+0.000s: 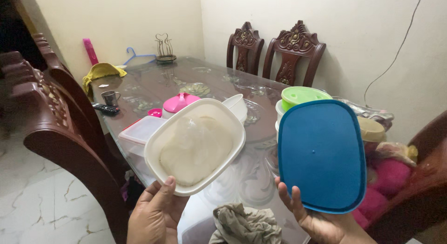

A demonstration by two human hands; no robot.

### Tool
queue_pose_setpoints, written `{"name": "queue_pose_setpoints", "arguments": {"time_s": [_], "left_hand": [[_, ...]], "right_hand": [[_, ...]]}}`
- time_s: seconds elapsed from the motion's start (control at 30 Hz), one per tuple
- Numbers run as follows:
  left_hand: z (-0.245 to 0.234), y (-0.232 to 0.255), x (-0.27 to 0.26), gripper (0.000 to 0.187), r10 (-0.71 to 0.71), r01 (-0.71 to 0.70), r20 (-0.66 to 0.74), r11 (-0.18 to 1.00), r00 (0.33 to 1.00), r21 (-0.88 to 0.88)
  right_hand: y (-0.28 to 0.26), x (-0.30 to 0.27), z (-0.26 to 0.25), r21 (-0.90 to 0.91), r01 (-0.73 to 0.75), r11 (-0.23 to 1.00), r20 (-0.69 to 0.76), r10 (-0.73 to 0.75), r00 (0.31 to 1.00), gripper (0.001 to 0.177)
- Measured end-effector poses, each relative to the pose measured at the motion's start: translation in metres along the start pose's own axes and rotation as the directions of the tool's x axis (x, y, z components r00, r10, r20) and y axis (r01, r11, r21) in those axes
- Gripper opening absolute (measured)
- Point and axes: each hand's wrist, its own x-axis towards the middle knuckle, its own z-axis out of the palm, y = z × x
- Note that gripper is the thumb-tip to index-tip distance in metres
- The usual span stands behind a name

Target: The person opens and closes several plastic containers on a dining table, wipes a blue lid with a cloth, and stacks the containers. The person handles multiple containers and lids, wiping and arranging them on the table.

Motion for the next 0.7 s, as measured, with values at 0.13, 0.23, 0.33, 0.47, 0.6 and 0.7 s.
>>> {"name": "queue_pose_setpoints", "arguments": {"time_s": [0.13, 0.23, 0.33, 0.47, 0.6, 0.7], "left_hand": [[0.001, 0.001, 0.003, 0.024, 0.016, -0.016, 0.034, 1.000, 0.999, -0.003], [0.000, 0.000, 0.005, 0.024, 0.034, -0.033, 0.061, 0.999, 0.998, -0.004], [-0.003, -0.001, 0.008, 0.023, 0.025, -0.026, 0.067, 1.000, 0.997, 0.009], [-0.007, -0.002, 0.015, 0.025, 0.008, -0.009, 0.082, 1.000, 0.997, 0.005], [-0.014, 0.001, 0.024, 0.031, -0.115, 0.114, 0.086, 0.993, 0.990, 0.015], [-0.017, -0.003, 0.027, 0.033, -0.152, 0.149, 0.050, 0.987, 0.987, 0.060]], "right_hand": [[-0.003, 0.000, 0.000, -0.064, -0.044, 0.997, 0.094, 0.050, 0.994, 0.077], [-0.011, 0.001, -0.008, -0.159, -0.036, 0.987, 0.144, 0.060, 0.988, 0.083], [-0.024, 0.002, -0.015, -0.265, -0.004, 0.964, 0.202, 0.060, 0.978, 0.074], [-0.040, 0.002, 0.001, -0.568, 0.358, 0.741, 0.356, -0.171, 0.919, 0.038], [-0.029, -0.006, 0.046, -0.850, 0.454, 0.267, 0.208, -0.623, 0.755, 0.031], [-0.004, -0.016, 0.078, -0.850, 0.503, 0.155, 0.267, -0.695, 0.667, 0.028]]}}
